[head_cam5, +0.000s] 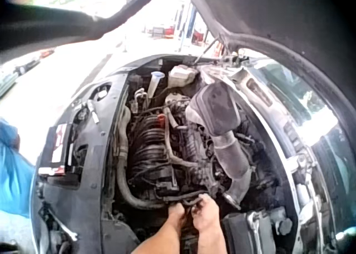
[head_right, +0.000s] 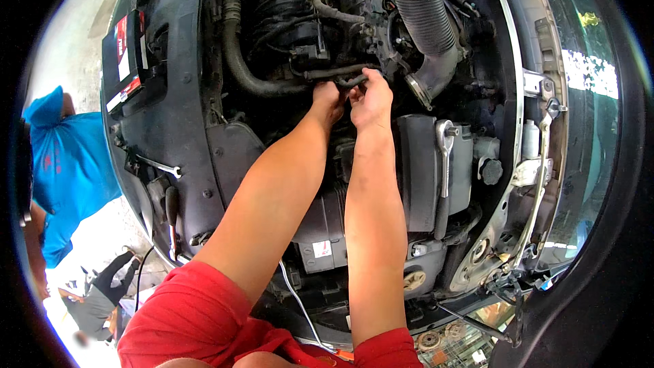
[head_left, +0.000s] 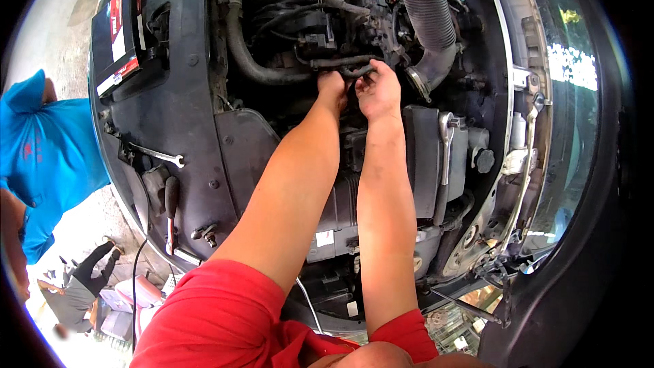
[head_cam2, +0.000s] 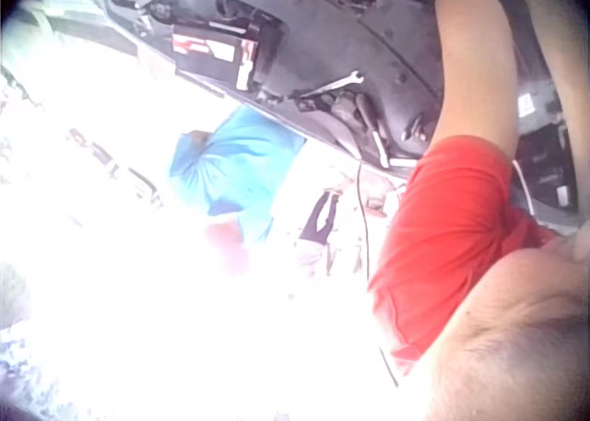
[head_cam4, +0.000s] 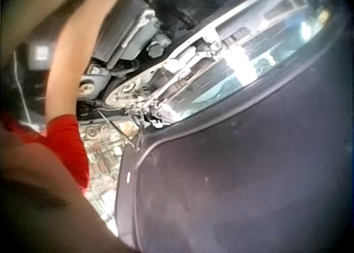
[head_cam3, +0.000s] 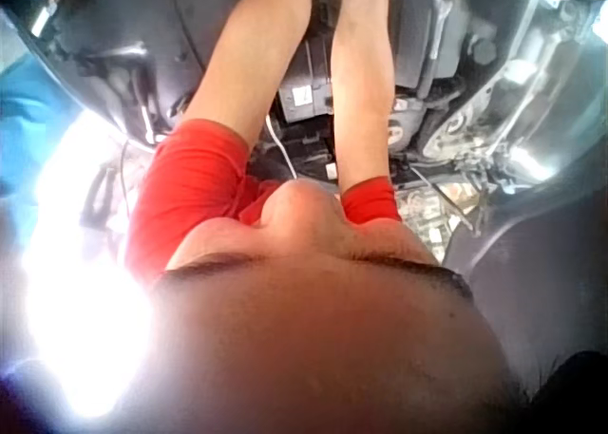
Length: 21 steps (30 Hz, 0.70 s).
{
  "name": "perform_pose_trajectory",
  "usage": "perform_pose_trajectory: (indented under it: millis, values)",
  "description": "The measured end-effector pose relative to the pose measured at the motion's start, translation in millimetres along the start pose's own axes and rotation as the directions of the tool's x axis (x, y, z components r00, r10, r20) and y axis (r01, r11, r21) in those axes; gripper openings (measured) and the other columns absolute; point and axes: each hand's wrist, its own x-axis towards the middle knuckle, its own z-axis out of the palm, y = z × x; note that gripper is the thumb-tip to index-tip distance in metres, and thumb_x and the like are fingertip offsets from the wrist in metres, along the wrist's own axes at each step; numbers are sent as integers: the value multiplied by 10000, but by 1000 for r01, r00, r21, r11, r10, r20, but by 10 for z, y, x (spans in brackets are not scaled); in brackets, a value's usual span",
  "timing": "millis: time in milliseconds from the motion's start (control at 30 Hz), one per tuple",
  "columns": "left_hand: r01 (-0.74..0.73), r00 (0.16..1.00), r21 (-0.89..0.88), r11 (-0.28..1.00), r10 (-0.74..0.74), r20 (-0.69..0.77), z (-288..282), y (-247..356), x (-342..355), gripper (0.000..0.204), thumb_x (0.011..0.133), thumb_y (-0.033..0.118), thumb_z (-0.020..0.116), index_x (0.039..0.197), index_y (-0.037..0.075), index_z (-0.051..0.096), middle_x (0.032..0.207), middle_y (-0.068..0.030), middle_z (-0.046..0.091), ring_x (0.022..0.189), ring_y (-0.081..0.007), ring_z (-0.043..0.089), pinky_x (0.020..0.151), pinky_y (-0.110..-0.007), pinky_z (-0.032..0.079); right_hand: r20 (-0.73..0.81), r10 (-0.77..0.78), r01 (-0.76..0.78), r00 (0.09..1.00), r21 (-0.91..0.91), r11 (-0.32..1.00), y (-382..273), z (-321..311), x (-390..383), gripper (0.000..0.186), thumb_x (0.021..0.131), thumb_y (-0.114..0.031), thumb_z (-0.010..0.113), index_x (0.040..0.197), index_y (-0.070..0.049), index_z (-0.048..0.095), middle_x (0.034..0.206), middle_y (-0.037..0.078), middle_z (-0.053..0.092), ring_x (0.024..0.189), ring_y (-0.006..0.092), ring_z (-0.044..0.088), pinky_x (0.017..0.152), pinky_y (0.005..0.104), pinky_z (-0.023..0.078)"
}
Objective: The person walks through a garage, selects a ratchet from a tool cart, and works on a car engine with the hood open. They use the ratchet to loosen and tighten bolts on the engine, then remove and reinsert a bolt by hand.
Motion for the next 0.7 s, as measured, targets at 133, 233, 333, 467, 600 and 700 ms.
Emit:
perform_pose_trajectory:
  millis: [133,233,333,467,600,700]
  values:
    - [-30,983,109,994,10,185,-132,36,210,315,1024,131,433,1320,119,540,1208,-70,624,972,-228,660,682,-337,592,45,30,-32,999,44,999,-9,86,-78,222,900,-275,636,979,-71,593,958,98,612,824,205,521,725,317,440]
    - [45,967,97,994,-68,245,-87,40,165,295,1011,110,433,1277,114,559,1154,-70,627,943,-216,650,684,-310,576,35,38,-41,999,75,996,-17,62,-39,230,902,-277,634,982,-66,589,953,104,610,808,208,520,723,316,440]
    - [7,977,95,995,-27,212,-39,-1,119,270,984,59,422,1196,56,589,1044,-87,646,914,-214,642,743,-291,557,11,51,-51,999,82,995,-16,29,9,171,887,-253,657,966,-109,611,896,40,589,774,166,507,686,322,425]
    - [4,970,-26,1000,3,243,-205,-88,478,273,986,74,427,1218,38,568,1067,-114,644,924,-235,643,768,-343,566,0,30,-30,1000,-8,1000,54,162,-18,136,874,-244,673,954,-145,624,880,5,583,756,144,514,669,333,427]
    - [-15,993,-63,998,22,113,-62,-172,277,266,996,103,427,1213,34,564,1101,-126,645,953,-255,647,789,-388,568,-57,5,-12,998,-132,991,-6,107,-58,167,879,-237,666,998,-125,632,937,32,618,821,181,590,730,355,493]
    - [19,999,-70,997,-21,-27,-1,-116,184,277,1014,179,435,1222,53,569,1118,-112,645,955,-252,647,787,-395,555,-1,28,-28,1000,-202,979,19,61,-73,226,891,-221,647,1055,-68,629,1011,77,642,888,216,620,810,386,523]
